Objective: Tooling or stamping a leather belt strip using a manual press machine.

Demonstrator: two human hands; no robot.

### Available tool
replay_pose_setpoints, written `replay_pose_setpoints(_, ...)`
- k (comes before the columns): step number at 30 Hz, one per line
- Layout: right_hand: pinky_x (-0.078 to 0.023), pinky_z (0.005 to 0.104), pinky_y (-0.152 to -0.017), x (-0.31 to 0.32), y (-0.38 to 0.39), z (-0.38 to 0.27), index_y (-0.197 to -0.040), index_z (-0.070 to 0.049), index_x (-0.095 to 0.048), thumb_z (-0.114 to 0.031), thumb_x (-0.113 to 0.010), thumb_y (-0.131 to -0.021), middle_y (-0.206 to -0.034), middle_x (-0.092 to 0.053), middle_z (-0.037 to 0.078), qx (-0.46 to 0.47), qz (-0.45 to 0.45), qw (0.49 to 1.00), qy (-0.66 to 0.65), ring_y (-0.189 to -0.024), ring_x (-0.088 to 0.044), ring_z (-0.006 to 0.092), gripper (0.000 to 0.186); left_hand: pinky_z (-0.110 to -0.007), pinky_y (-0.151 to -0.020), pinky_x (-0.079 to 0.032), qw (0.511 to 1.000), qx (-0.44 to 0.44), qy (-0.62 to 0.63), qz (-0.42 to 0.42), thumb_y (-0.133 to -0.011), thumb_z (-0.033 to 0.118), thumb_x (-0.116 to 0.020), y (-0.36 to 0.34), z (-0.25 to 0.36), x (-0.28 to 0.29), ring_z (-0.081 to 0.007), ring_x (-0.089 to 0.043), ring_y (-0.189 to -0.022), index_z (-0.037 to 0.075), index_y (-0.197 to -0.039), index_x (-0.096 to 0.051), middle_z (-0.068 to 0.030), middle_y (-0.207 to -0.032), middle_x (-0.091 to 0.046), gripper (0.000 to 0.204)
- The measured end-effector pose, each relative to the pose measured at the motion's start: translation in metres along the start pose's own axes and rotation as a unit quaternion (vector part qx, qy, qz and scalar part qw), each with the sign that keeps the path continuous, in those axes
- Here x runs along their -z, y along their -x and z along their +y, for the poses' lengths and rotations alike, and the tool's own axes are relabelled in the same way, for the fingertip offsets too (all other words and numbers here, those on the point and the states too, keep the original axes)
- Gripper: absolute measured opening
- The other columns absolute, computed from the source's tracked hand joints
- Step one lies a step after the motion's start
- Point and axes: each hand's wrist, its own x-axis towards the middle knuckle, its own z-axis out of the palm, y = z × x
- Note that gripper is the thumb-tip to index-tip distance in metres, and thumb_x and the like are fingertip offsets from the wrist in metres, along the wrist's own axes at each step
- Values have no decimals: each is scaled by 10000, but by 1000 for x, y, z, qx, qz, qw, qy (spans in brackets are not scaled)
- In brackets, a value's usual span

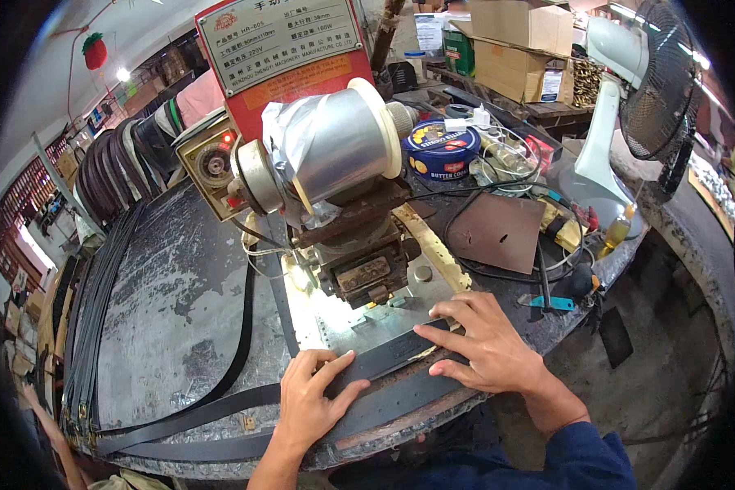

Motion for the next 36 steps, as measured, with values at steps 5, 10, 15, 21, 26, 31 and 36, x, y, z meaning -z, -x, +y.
replay_pose_setpoints(5,-435,502,-993,-6,7,0,-1332,-138,-680,-404,-763,-891,-1267,-586,145,-22,3,1000,6,-1161,-547,358,522,-386,-772,-508,1000,21,10,-4,-665,215,-932,0,4,2,-276,-628,-860,48,-1100,-766,-94,-942,-642,495)
replay_pose_setpoints(10,-455,459,-957,-18,13,12,-1284,-79,-681,-137,-821,-798,-1202,-602,114,-58,74,994,-49,-1088,-576,330,509,-386,-769,-510,1000,11,14,1,-658,213,-934,0,2,1,-277,-626,-853,41,-1097,-763,-97,-938,-639,501)
replay_pose_setpoints(15,-463,446,-940,-21,13,17,-1246,-68,-696,-88,-820,-773,-1149,-628,106,-65,87,991,-80,-1063,-591,322,490,-387,-764,-510,1000,13,18,-3,-654,207,-935,0,1,0,-279,-624,-846,32,-1099,-759,-103,-937,-638,510)
replay_pose_setpoints(21,-464,418,-912,-26,15,20,-1174,-69,-731,-73,-841,-754,-1100,-646,83,-68,115,985,-112,-1023,-608,298,434,-380,-764,-508,999,26,29,-12,-650,195,-937,-3,3,1,-275,-627,-849,24,-1081,-759,-105,-929,-637,497)
replay_pose_setpoints(26,-467,417,-901,-26,13,21,-1147,-72,-744,-59,-846,-747,-1079,-650,76,-61,126,982,-123,-1006,-610,292,413,-377,-766,-506,999,34,34,-16,-646,190,-939,-4,2,1,-273,-627,-853,25,-1076,-758,-103,-931,-634,495)
replay_pose_setpoints(31,-467,418,-906,-27,15,21,-1137,-70,-746,-55,-850,-739,-1077,-653,76,-67,135,980,-130,-1002,-608,293,412,-379,-770,-504,999,33,30,-15,-646,188,-937,-4,3,1,-274,-623,-853,25,-1075,-760,-102,-932,-633,491)
replay_pose_setpoints(36,-467,418,-914,-27,15,19,-1130,-68,-748,-55,-850,-738,-1079,-656,78,-74,132,980,-133,-1008,-610,294,405,-383,-781,-485,999,32,14,-17,-651,199,-933,-3,5,3,-272,-609,-859,32,-1087,-763,-94,-936,-633,497)
